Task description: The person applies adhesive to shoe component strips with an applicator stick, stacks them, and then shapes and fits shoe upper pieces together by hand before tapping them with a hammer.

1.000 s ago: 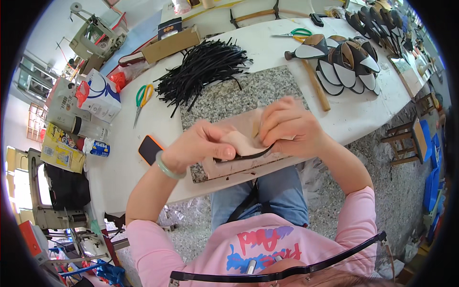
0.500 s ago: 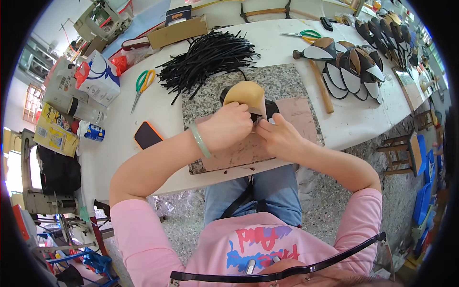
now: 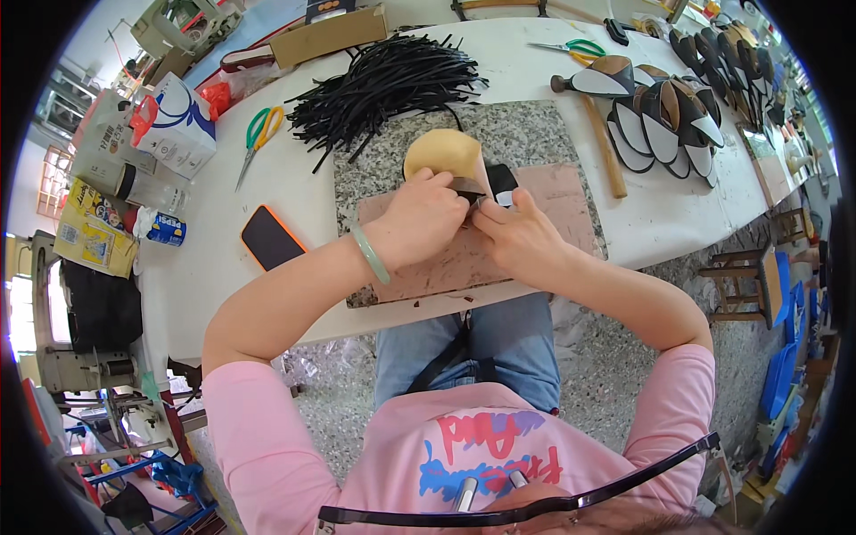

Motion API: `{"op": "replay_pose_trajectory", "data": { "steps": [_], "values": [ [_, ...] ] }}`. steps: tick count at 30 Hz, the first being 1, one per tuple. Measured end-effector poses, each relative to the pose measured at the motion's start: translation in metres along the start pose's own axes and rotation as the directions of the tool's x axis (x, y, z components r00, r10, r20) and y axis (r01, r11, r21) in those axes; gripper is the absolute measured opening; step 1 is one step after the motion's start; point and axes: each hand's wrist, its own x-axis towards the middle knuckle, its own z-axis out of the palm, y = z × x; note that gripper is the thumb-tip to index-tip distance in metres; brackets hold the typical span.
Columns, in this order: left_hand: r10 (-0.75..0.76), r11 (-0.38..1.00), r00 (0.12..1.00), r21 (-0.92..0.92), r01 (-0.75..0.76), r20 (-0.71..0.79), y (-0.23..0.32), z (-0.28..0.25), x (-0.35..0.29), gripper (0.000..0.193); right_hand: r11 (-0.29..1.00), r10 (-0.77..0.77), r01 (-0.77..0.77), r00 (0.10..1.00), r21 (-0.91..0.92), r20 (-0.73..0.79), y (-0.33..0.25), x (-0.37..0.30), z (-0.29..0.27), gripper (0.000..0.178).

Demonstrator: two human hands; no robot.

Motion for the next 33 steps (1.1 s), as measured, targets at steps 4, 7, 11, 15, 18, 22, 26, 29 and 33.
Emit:
{"op": "replay_pose_trajectory", "data": {
  "steps": [4,7,11,15,18,22,26,29,33],
  "values": [
    [0.005,1.0,1.0,0.023,-0.005,-0.015,-0.005,0.003,-0.007,0.01,1.0,-0.016,0.017,0.998,-0.021,0.059,-0.002,0.003,-0.003,0.009],
    [-0.083,0.995,0.996,-0.052,0.082,-0.014,-0.005,0.002,-0.01,0.011,1.0,-0.012,0.011,0.997,0.013,0.072,-0.003,0.009,-0.001,0.009],
    [0.003,0.993,0.999,0.117,0.002,-0.049,-0.004,-0.003,-0.012,0.011,0.999,-0.018,0.024,0.988,-0.036,0.154,-0.013,0.016,-0.012,0.009],
    [-0.055,0.998,0.998,0.013,0.056,-0.015,-0.009,-0.009,-0.014,0.008,1.0,-0.003,0.003,0.988,0.004,0.155,-0.01,0.014,-0.008,0.009],
    [-0.018,0.998,1.0,0.063,0.018,0.008,-0.006,-0.008,-0.011,0.009,0.997,0.053,-0.059,0.988,0.044,0.143,-0.01,0.015,-0.006,0.011],
    [-0.072,0.994,0.997,0.081,0.069,0.035,-0.015,-0.007,-0.016,0.011,0.999,0.027,-0.031,0.984,0.021,0.177,-0.017,0.022,-0.01,0.011],
    [-0.235,0.963,0.97,-0.117,0.241,0.066,-0.019,-0.003,-0.017,0.012,0.996,0.064,-0.069,0.994,0.053,0.094,-0.016,0.019,0.007,0.01],
    [-0.165,0.986,0.986,-0.023,0.166,0.039,-0.015,-0.005,-0.018,0.01,0.992,0.086,-0.09,0.995,0.09,0.044,-0.016,0.023,0.006,0.01],
    [0.176,0.976,0.978,0.147,-0.159,-0.113,-0.023,-0.011,-0.021,0.009,0.994,0.055,-0.06,0.997,0.091,0.054,-0.018,0.023,0.006,0.011]
  ]
}}
